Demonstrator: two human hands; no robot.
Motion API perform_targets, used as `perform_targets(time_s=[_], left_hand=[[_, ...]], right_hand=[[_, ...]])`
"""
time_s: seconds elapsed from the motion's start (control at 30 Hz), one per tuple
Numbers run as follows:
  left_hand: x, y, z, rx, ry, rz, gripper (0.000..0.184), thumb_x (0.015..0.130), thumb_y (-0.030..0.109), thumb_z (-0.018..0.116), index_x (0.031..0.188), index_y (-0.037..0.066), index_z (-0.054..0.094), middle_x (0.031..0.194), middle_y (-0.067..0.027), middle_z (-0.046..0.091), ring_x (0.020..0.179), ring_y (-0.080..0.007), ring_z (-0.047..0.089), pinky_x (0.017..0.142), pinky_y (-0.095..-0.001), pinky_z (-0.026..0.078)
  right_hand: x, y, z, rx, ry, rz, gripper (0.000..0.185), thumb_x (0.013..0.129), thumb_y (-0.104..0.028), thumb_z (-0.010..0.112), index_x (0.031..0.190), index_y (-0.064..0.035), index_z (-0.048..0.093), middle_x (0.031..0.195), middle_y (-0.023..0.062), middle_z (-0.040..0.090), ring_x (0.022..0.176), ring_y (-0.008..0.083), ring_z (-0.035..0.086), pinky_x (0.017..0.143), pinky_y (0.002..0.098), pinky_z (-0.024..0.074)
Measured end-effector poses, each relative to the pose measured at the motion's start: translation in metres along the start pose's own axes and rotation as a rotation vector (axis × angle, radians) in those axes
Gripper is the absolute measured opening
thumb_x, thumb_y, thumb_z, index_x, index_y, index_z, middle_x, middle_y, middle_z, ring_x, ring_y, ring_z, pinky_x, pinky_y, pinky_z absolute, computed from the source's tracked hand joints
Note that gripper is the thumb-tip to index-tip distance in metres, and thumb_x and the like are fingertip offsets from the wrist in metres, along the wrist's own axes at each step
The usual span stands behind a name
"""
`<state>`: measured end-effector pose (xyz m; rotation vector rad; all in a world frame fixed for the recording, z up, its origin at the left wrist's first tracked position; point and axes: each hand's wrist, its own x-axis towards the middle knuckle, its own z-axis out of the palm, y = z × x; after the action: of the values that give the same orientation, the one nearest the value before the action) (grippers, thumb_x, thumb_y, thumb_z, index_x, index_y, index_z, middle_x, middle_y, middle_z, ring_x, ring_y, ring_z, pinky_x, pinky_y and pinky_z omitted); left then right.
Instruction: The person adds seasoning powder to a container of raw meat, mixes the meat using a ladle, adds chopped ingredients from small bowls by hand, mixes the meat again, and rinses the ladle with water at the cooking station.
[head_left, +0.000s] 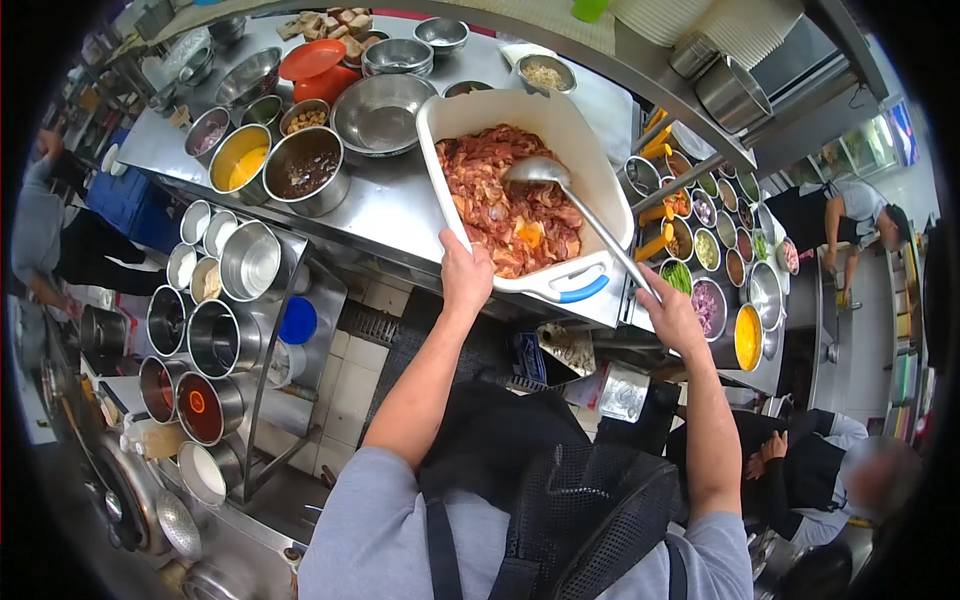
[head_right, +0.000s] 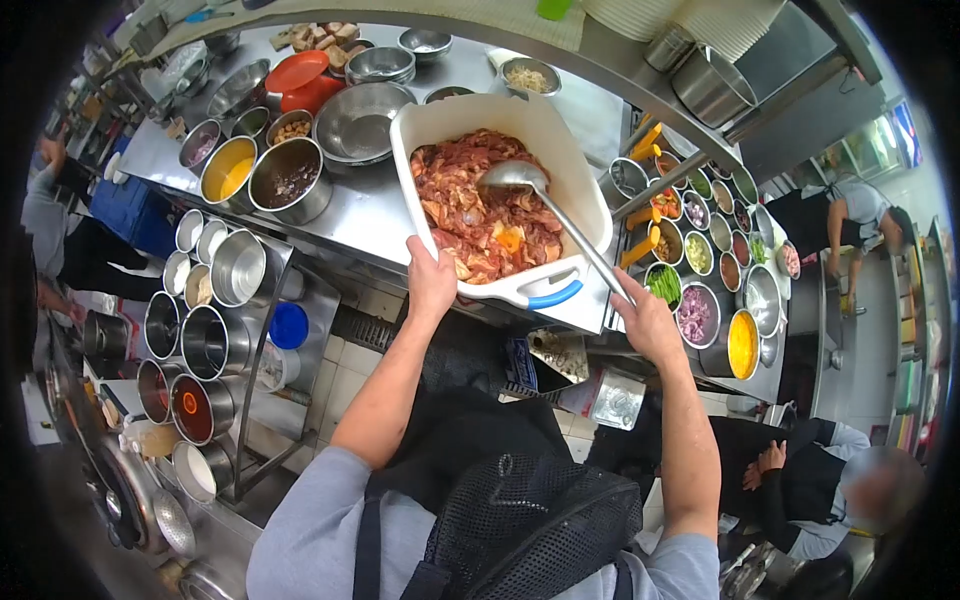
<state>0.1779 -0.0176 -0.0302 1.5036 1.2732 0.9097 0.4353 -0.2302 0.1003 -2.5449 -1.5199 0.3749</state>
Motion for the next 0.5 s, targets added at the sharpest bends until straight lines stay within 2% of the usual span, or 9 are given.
perform_targets(time_s=[0.03,0.07,0.13,0.2,0.27,0.33,0.4,0.43,0.5], left_hand=[[-0.001,0.0,0.001,0.019,0.015,-0.002,0.032,0.097,0.01,0.053,0.121,-0.005,0.038,0.099,-0.0381,0.066,0.097,-0.0558,0.066,0.086,-0.0581,0.051],[-0.001,0.0,0.002,0.037,0.033,-0.006,0.031,0.098,0.011,0.052,0.122,-0.005,0.04,0.101,-0.0375,0.067,0.099,-0.0542,0.067,0.087,-0.0574,0.051],[-0.001,-0.001,0.004,0.032,0.043,0.002,0.032,0.097,0.011,0.052,0.122,-0.005,0.04,0.1,-0.0373,0.067,0.099,-0.0542,0.067,0.087,-0.0573,0.052],[-0.003,-0.002,0.005,0.028,0.047,0.009,0.032,0.097,0.011,0.052,0.122,-0.005,0.04,0.1,-0.0371,0.068,0.099,-0.0542,0.067,0.087,-0.0572,0.052],[-0.002,-0.001,0.004,0.016,0.041,-0.004,0.034,0.096,0.009,0.054,0.122,-0.004,0.037,0.097,-0.038,0.066,0.094,-0.0568,0.066,0.085,-0.0589,0.051],[-0.001,-0.004,0.006,0.017,0.045,0.001,0.034,0.095,0.009,0.054,0.121,-0.004,0.037,0.097,-0.0383,0.066,0.094,-0.057,0.065,0.085,-0.0591,0.051],[0.002,-0.002,0.006,0.021,0.052,0.009,0.034,0.095,0.009,0.054,0.12,-0.004,0.037,0.096,-0.0386,0.065,0.094,-0.0571,0.065,0.085,-0.0593,0.051],[0.003,0.001,0.008,0.03,0.059,-0.004,0.033,0.095,0.009,0.054,0.119,-0.005,0.036,0.097,-0.0389,0.065,0.094,-0.0572,0.065,0.085,-0.0594,0.051],[0.002,0.001,0.01,0.006,0.072,-0.001,0.031,0.096,0.009,0.054,0.116,-0.006,0.035,0.098,-0.0393,0.064,0.095,-0.0572,0.065,0.086,-0.0593,0.051]], right_hand=[[-0.002,0.003,0.006,0.165,0.078,-0.092,0.049,0.104,-0.031,0.062,0.152,-0.0193,0.055,0.102,0.0305,0.073,0.099,0.0461,0.073,0.089,0.0504,0.055],[-0.001,0.007,0.006,0.171,0.08,-0.093,0.049,0.104,-0.031,0.062,0.152,-0.0193,0.055,0.102,0.0305,0.073,0.099,0.0461,0.073,0.089,0.0504,0.055],[0.002,-0.017,-0.017,0.259,0.067,0.048,0.05,0.104,-0.028,0.061,0.152,-0.0141,0.054,0.108,0.0323,0.072,0.106,0.0464,0.071,0.093,0.0471,0.0535],[0.026,-0.031,-0.03,0.157,0.106,0.03,0.048,0.105,-0.03,0.057,0.15,-0.0136,0.055,0.109,0.0311,0.072,0.107,0.0466,0.07,0.093,0.0503,0.0536],[0.072,-0.02,-0.01,0.101,0.181,-0.076,0.046,0.106,-0.029,0.054,0.148,-0.0112,0.055,0.108,0.029,0.073,0.103,0.0477,0.07,0.092,0.0514,0.0549],[0.112,-0.053,0.001,0.086,-0.028,0.076,0.045,0.106,-0.027,0.052,0.147,-0.0083,0.054,0.107,0.0306,0.072,0.101,0.0483,0.07,0.092,0.0532,0.0553],[0.108,-0.105,-0.006,0.186,-0.241,0.168,0.047,0.106,-0.025,0.05,0.15,-0.0081,0.048,0.105,0.034,0.07,0.095,0.0489,0.071,0.089,0.0547,0.0562],[0.106,-0.108,-0.001,0.19,-0.239,0.165,0.047,0.106,-0.025,0.05,0.15,-0.0081,0.048,0.105,0.034,0.07,0.095,0.0489,0.071,0.089,0.0547,0.0562],[0.089,-0.107,0.017,0.128,-0.262,-0.021,0.052,0.107,-0.026,0.051,0.156,-0.0111,0.041,0.098,0.0363,0.07,0.091,0.0494,0.071,0.086,0.0556,0.0565]])
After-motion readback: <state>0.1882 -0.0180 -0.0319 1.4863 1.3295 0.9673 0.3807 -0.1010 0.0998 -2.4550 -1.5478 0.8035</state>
